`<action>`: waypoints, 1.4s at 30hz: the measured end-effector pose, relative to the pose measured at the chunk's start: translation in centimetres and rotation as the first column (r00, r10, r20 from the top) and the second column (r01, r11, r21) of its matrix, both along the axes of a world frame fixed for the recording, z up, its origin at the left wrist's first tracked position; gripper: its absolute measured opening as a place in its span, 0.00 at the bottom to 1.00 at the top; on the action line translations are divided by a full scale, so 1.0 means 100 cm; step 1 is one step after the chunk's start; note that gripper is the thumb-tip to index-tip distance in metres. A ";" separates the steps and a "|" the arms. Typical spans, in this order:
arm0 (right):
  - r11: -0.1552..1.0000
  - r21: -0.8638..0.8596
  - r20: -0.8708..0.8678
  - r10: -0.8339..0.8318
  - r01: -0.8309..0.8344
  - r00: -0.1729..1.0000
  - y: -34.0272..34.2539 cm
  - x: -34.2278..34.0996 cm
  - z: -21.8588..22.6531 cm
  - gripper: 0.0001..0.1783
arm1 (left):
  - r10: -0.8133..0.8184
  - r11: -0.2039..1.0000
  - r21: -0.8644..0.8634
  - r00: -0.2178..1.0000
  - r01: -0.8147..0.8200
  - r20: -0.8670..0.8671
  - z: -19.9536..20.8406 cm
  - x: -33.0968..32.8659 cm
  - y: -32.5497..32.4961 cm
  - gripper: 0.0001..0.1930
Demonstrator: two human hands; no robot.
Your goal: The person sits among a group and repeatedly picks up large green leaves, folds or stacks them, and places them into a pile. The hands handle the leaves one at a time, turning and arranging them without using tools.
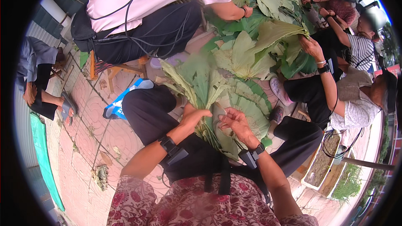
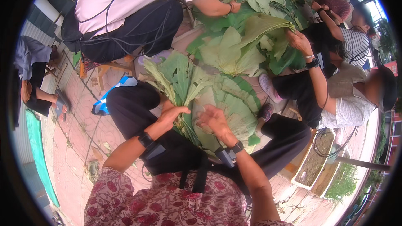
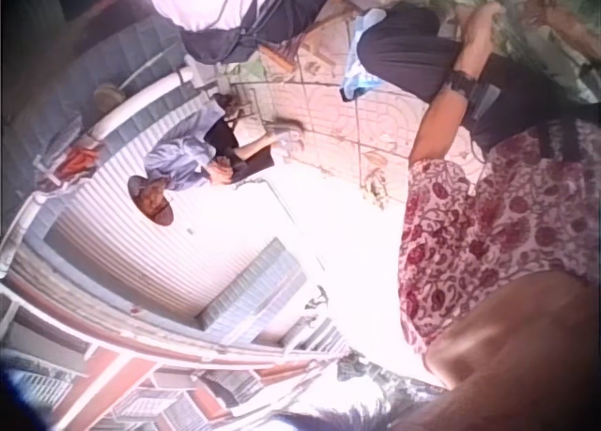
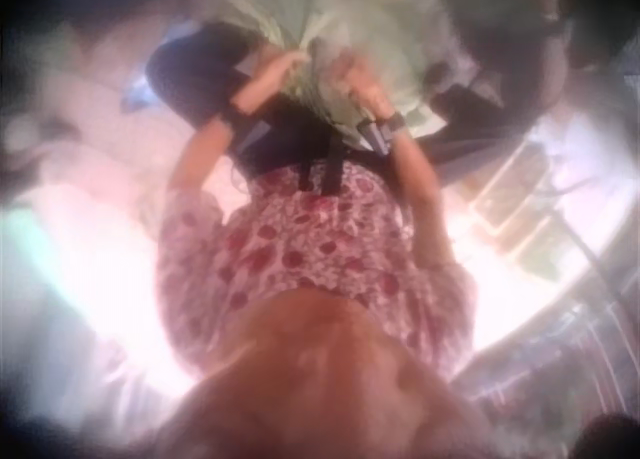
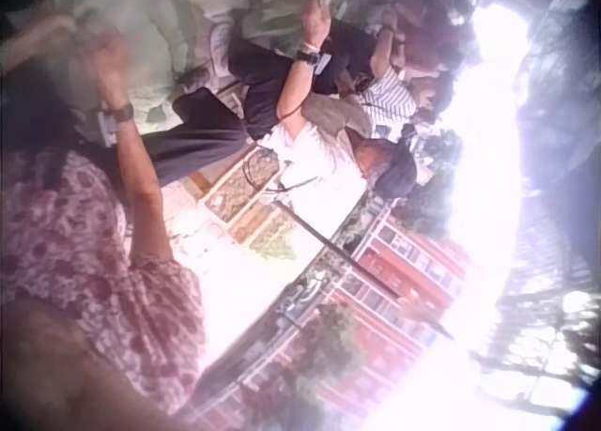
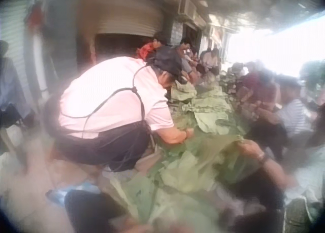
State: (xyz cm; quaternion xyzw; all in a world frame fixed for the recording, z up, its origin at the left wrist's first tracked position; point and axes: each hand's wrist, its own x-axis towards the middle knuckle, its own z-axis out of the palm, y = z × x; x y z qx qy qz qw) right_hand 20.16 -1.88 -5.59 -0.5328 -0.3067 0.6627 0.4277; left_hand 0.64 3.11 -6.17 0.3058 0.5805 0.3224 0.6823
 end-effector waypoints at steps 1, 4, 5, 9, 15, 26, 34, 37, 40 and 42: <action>0.993 -0.001 0.079 0.118 -0.118 0.990 0.004 0.011 0.009 0.07 | 0.015 1.000 -0.019 1.000 -0.015 0.012 -0.001 0.002 0.001 0.19; 0.912 0.125 0.678 0.208 -0.389 0.705 0.030 0.048 0.010 0.09 | 0.043 0.999 -0.004 0.999 -0.043 0.033 -0.006 0.009 0.006 0.18; 0.890 0.146 0.829 0.128 -0.431 0.544 0.039 0.061 0.017 0.10 | 0.038 0.999 0.006 0.999 -0.038 0.040 -0.007 0.010 0.007 0.18; 0.886 0.107 0.990 -0.052 -0.452 0.132 0.083 0.100 0.056 0.15 | 0.053 0.998 -0.026 0.999 -0.053 0.004 -0.011 0.010 0.011 0.19; 0.979 0.168 0.758 -0.051 -0.119 0.650 0.135 0.133 0.044 0.08 | -0.064 0.957 -0.289 0.993 0.034 -0.098 -0.060 0.006 0.003 0.19; 0.905 0.341 0.823 -0.158 -0.252 0.545 0.235 0.183 -0.051 0.15 | 0.006 1.000 -0.005 0.996 -0.007 -0.091 -0.013 0.013 0.005 0.27; 0.647 0.710 0.697 -0.590 -0.278 0.408 0.306 0.127 0.011 0.07 | 0.015 1.000 0.011 0.999 -0.015 0.029 0.006 0.014 0.015 0.23; 0.702 0.605 0.796 -0.519 -0.375 0.312 0.305 0.130 -0.046 0.10 | 0.029 1.000 -0.001 0.998 -0.029 0.063 0.011 0.014 0.016 0.24; 0.804 0.417 0.900 -0.304 -0.423 0.312 0.299 0.143 -0.129 0.12 | -0.068 0.996 -0.065 0.998 0.069 0.008 0.020 0.009 0.018 0.26; 0.847 0.361 0.915 -0.242 -0.390 0.323 0.298 0.169 -0.177 0.20 | -0.042 0.998 -0.040 0.996 0.039 -0.076 0.016 0.012 0.019 0.30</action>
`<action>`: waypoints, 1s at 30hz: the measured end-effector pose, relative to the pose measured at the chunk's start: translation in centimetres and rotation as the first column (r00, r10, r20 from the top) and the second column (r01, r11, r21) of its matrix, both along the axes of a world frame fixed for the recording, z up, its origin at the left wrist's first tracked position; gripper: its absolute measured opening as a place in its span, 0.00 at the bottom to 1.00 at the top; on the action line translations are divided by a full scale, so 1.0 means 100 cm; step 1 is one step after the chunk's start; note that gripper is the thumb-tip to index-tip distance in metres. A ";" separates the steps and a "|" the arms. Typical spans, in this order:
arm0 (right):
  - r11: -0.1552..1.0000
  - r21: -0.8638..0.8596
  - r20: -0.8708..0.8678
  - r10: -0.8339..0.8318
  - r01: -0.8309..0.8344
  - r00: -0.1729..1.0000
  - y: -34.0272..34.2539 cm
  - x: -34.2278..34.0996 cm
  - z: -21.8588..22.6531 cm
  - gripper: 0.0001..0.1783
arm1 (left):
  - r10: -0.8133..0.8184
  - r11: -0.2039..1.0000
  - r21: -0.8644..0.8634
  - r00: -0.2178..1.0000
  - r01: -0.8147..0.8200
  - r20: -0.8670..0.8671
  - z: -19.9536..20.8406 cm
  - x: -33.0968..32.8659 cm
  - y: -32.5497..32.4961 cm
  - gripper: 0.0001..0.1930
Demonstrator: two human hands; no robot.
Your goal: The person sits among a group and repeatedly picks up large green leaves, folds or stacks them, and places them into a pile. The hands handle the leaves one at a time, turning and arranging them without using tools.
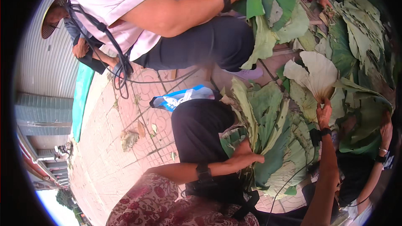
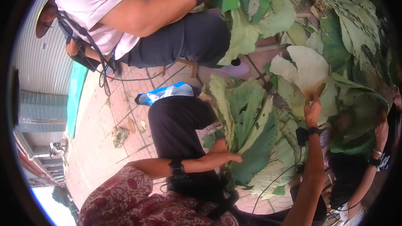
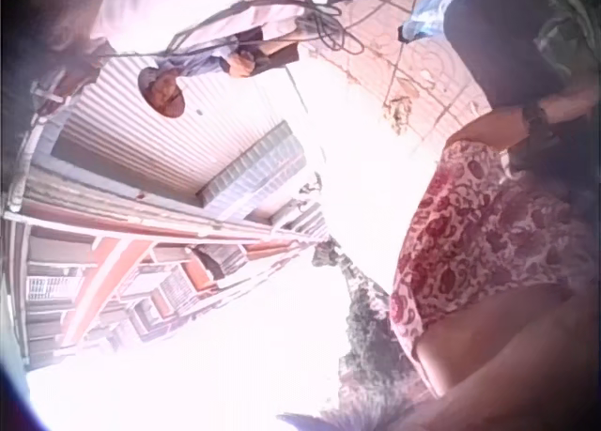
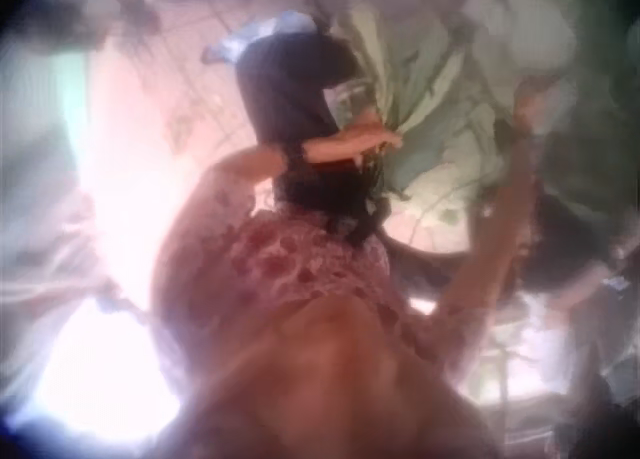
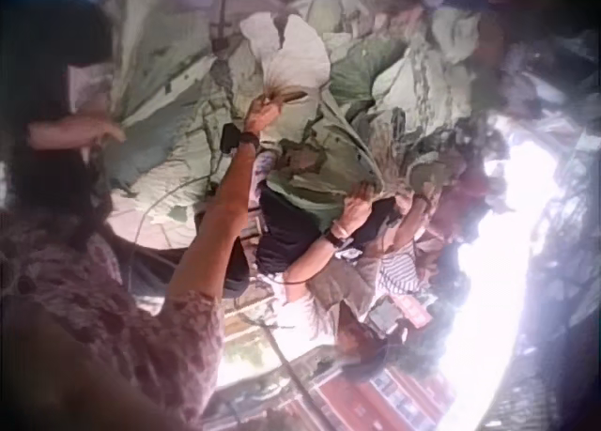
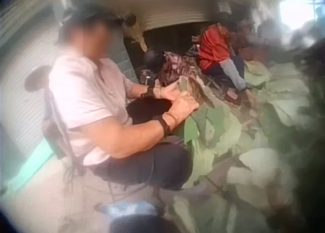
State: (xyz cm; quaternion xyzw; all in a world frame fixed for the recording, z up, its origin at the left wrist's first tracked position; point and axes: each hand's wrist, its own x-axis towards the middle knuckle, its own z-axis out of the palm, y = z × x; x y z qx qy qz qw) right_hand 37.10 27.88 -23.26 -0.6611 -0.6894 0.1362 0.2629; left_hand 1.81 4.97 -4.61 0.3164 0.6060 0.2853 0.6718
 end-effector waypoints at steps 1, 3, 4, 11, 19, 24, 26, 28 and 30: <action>0.998 -0.056 -0.009 -0.004 0.003 1.000 0.001 0.008 -0.016 0.24 | 0.018 0.999 0.031 0.999 -0.017 -0.043 -0.005 0.003 -0.002 0.33; 0.967 -0.249 -0.014 0.060 -0.061 0.998 0.002 0.042 -0.051 0.34 | 0.002 0.998 0.059 0.999 0.000 -0.036 -0.013 0.003 0.000 0.38; 0.895 -0.410 -0.103 0.146 -0.176 0.984 0.003 0.034 -0.063 0.36 | 0.036 0.999 0.026 0.999 -0.035 -0.012 -0.009 0.002 -0.006 0.41; 0.886 -0.447 -0.062 0.108 -0.125 0.992 -0.097 0.004 -0.044 0.22 | 0.082 0.995 0.051 0.996 -0.081 -0.018 -0.025 0.009 -0.015 0.47; 0.894 -0.322 -0.407 0.168 -0.313 0.898 -0.229 -0.133 0.151 0.17 | 0.117 0.987 -0.114 0.993 -0.115 0.010 0.003 0.002 -0.001 0.31; 0.884 -0.300 -0.491 0.178 -0.357 0.853 -0.252 -0.172 0.199 0.16 | 0.102 0.994 -0.073 0.959 -0.085 0.263 -0.004 -0.005 -0.005 0.24; 0.898 -0.270 -0.574 0.140 -0.348 0.807 -0.260 -0.177 0.198 0.19 | 0.106 0.994 -0.023 0.923 -0.105 0.371 -0.006 -0.003 -0.007 0.20; 0.869 -0.303 -0.567 0.165 -0.391 0.807 -0.268 -0.171 0.195 0.28 | 0.126 0.991 -0.011 0.895 -0.134 0.427 -0.006 -0.003 -0.009 0.18; 0.857 -0.312 -0.491 0.224 -0.411 0.842 -0.274 -0.173 0.198 0.32 | 0.154 0.987 -0.034 0.885 -0.154 0.440 -0.006 -0.005 -0.010 0.18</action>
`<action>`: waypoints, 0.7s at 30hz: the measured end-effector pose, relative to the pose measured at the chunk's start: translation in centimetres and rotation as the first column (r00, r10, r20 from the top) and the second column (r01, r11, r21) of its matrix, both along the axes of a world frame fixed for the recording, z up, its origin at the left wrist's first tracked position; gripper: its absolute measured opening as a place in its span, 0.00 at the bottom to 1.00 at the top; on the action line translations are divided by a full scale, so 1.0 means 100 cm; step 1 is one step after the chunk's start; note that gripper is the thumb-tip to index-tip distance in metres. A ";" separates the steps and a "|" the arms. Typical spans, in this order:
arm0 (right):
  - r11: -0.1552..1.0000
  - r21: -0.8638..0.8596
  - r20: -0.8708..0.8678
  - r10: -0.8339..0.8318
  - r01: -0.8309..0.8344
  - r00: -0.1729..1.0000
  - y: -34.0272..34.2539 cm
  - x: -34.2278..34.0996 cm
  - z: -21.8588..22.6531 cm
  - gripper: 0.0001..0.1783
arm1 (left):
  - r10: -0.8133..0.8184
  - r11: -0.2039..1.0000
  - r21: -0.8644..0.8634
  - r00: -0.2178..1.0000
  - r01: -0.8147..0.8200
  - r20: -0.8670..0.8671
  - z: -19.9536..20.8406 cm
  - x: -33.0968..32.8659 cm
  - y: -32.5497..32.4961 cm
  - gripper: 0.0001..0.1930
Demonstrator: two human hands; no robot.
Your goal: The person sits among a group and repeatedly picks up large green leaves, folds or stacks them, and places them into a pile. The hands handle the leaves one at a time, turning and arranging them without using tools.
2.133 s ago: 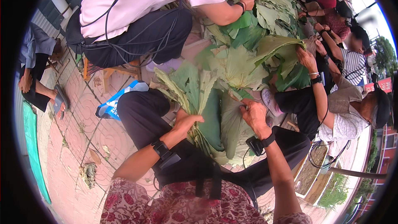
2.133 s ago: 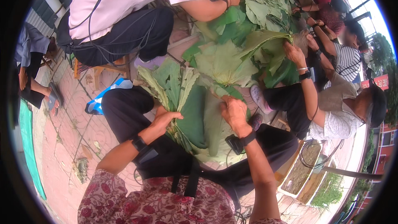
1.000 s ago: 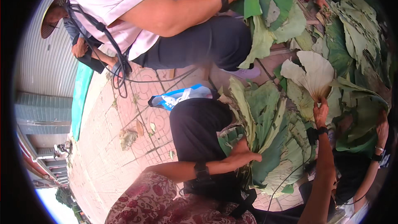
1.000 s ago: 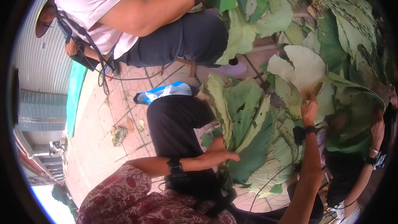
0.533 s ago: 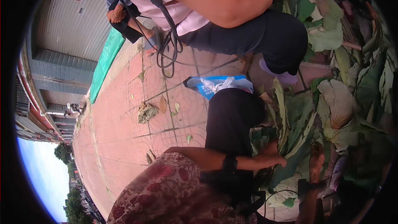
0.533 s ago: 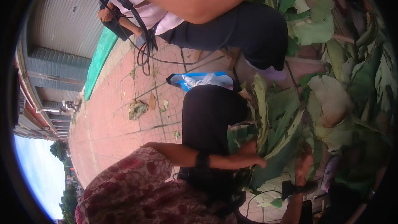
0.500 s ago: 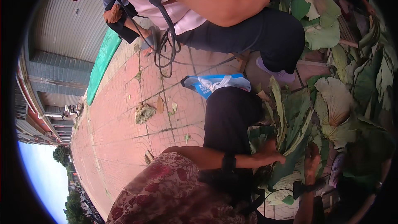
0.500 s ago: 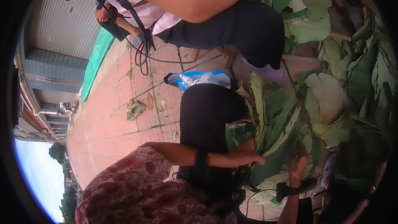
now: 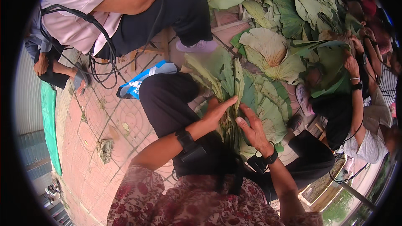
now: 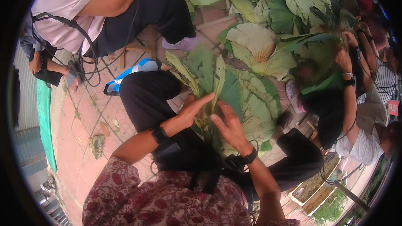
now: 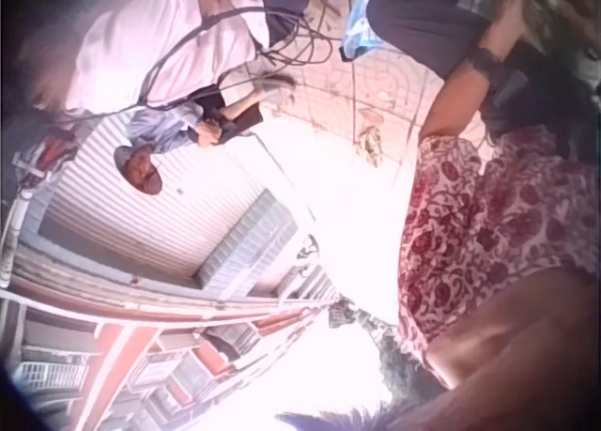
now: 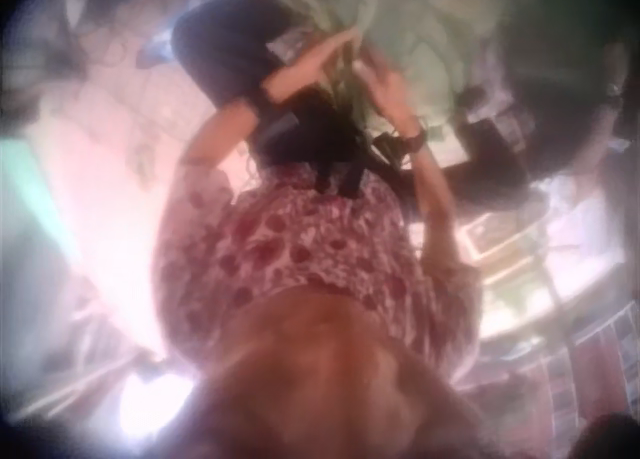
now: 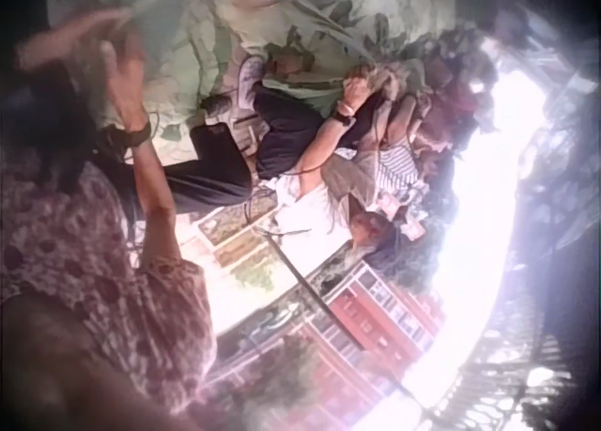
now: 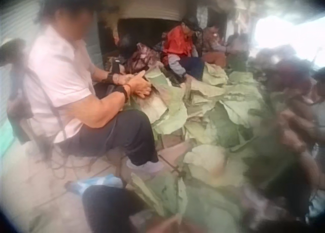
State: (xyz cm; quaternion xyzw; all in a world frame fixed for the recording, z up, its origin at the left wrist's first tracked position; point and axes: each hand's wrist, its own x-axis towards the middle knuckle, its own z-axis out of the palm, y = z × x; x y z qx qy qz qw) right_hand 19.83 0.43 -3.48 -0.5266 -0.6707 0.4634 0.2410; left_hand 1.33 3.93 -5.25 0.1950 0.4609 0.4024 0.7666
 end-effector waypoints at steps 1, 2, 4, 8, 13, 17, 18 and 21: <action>0.999 -0.014 0.025 0.045 -0.045 0.999 -0.002 0.002 0.004 0.37 | -0.048 0.998 0.043 0.999 0.048 -0.014 0.000 -0.003 0.000 0.19; 0.999 -0.016 0.056 0.039 -0.038 0.998 -0.004 -0.002 0.010 0.37 | -0.038 0.999 0.033 0.999 0.038 -0.019 -0.004 -0.003 -0.001 0.18; 0.999 -0.021 0.119 0.029 -0.026 0.992 -0.007 -0.010 0.020 0.37 | -0.013 1.000 0.012 0.999 0.014 -0.031 -0.013 -0.001 -0.002 0.18; 0.951 -0.212 -0.122 -0.254 0.225 0.960 -0.013 -0.008 0.013 0.32 | -0.010 0.995 -0.097 0.999 0.006 -0.046 -0.018 0.000 0.000 0.19; 0.886 -0.155 -0.293 -0.464 0.438 0.836 -0.015 -0.005 -0.012 0.23 | -0.023 0.999 0.027 0.983 0.028 -0.184 -0.030 0.000 -0.003 0.19; 0.946 -0.162 -0.138 -0.304 0.281 0.943 -0.007 0.012 -0.023 0.18 | -0.010 0.997 0.071 0.959 0.031 -0.285 -0.023 0.003 -0.002 0.20; 0.961 -0.149 -0.063 -0.243 0.232 0.968 -0.001 0.015 -0.008 0.17 | -0.008 0.996 0.084 0.956 0.034 -0.295 -0.023 0.003 -0.003 0.20; 0.995 0.084 0.312 -0.074 0.050 0.947 0.018 0.045 0.004 0.13 | -0.006 0.999 0.042 0.946 0.020 -0.324 -0.025 0.005 -0.003 0.19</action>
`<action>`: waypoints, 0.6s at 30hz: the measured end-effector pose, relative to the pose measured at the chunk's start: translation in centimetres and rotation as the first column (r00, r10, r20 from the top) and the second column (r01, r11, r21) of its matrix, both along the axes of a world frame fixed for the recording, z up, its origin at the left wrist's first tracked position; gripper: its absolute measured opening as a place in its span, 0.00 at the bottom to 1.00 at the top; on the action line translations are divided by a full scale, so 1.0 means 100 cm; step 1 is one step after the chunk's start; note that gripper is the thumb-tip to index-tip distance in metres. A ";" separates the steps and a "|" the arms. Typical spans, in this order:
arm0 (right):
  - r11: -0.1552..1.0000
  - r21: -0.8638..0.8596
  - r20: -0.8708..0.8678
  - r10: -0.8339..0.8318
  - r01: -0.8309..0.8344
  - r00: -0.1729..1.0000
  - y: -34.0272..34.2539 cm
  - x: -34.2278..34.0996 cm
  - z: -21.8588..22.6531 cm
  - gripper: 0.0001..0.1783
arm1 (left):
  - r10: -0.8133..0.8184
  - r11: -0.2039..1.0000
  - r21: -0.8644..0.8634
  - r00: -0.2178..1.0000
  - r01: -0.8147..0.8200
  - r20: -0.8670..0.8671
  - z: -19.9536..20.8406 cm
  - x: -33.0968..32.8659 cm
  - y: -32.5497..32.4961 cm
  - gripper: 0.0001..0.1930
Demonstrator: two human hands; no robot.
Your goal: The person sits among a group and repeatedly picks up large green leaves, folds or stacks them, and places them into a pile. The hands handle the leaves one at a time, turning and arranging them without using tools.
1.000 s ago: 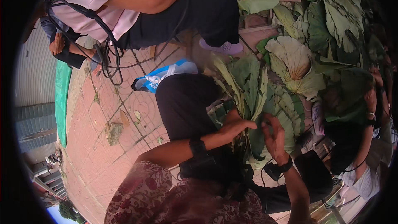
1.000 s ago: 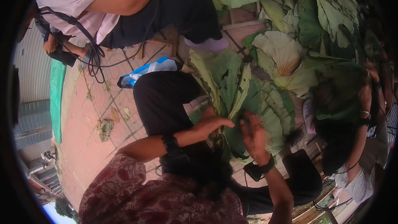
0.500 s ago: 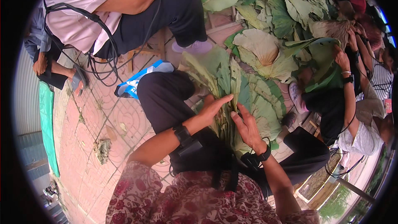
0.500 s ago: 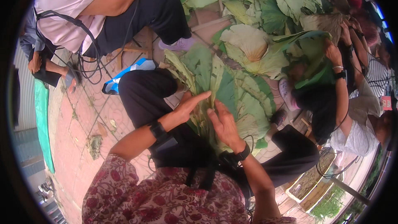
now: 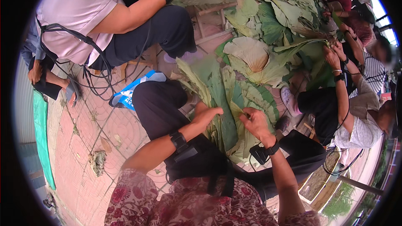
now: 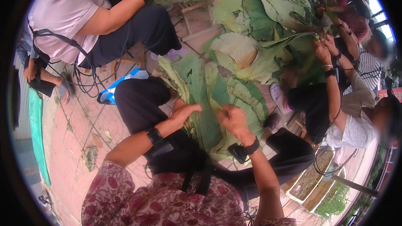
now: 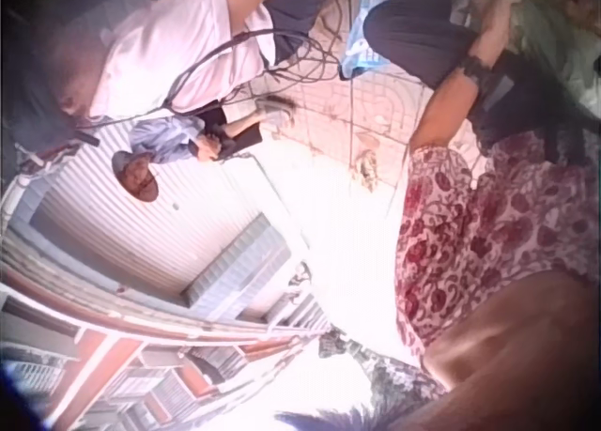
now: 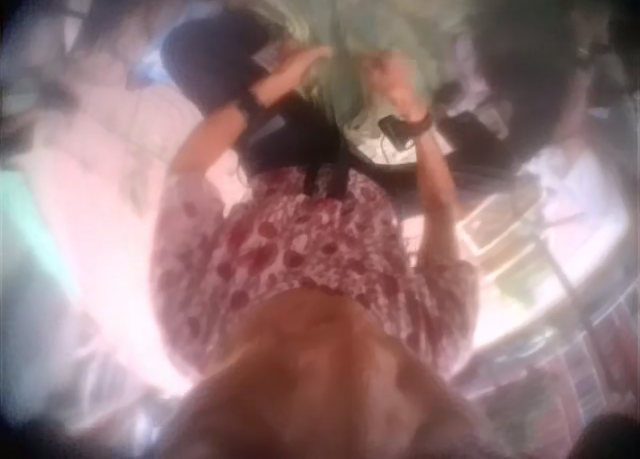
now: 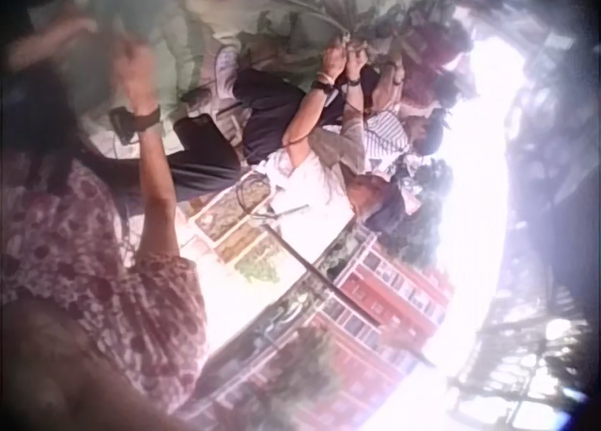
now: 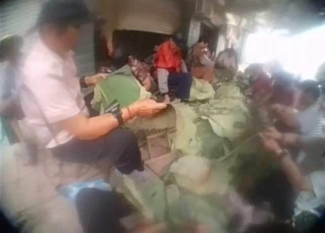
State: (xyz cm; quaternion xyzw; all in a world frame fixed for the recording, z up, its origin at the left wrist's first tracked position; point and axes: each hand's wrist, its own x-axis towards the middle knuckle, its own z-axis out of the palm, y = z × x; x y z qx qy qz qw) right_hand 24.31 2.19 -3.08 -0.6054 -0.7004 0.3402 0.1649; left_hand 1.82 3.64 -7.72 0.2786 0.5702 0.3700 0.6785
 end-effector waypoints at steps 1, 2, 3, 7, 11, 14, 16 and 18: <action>0.993 0.083 0.166 0.065 -0.080 0.984 0.007 0.013 0.003 0.12 | 0.012 1.000 -0.029 1.000 -0.013 -0.013 0.000 0.000 0.000 0.19; 0.998 0.011 0.215 0.062 -0.066 0.975 0.016 0.029 0.006 0.12 | 0.000 0.999 -0.037 0.999 -0.001 -0.035 -0.001 0.001 0.001 0.19; 0.997 -0.060 0.262 0.065 -0.051 0.963 0.026 0.044 0.010 0.11 | -0.009 0.999 -0.046 0.998 0.006 -0.058 -0.002 0.001 0.001 0.19; 0.999 0.015 0.316 0.028 -0.035 0.948 0.064 0.076 0.019 0.13 | -0.012 0.997 -0.074 0.994 0.003 -0.111 0.002 0.002 0.002 0.20; 0.994 0.104 0.270 -0.008 -0.021 0.963 0.131 0.100 0.013 0.12 | -0.026 0.999 -0.046 0.996 0.022 -0.086 -0.003 0.001 0.003 0.20; 0.928 0.205 0.026 -0.323 0.311 0.946 0.182 0.117 0.019 0.15 | -0.029 0.998 -0.063 0.999 0.027 -0.039 0.012 0.001 0.003 0.20; 0.856 0.068 -0.363 -0.458 0.513 0.812 0.209 0.119 0.019 0.15 | -0.023 0.999 -0.045 0.999 0.021 -0.030 0.010 -0.001 0.002 0.20; 0.776 -0.133 -0.584 -0.564 0.616 0.584 0.233 0.134 -0.004 0.12 | -0.038 0.999 -0.028 0.999 0.038 -0.022 0.008 -0.001 0.002 0.20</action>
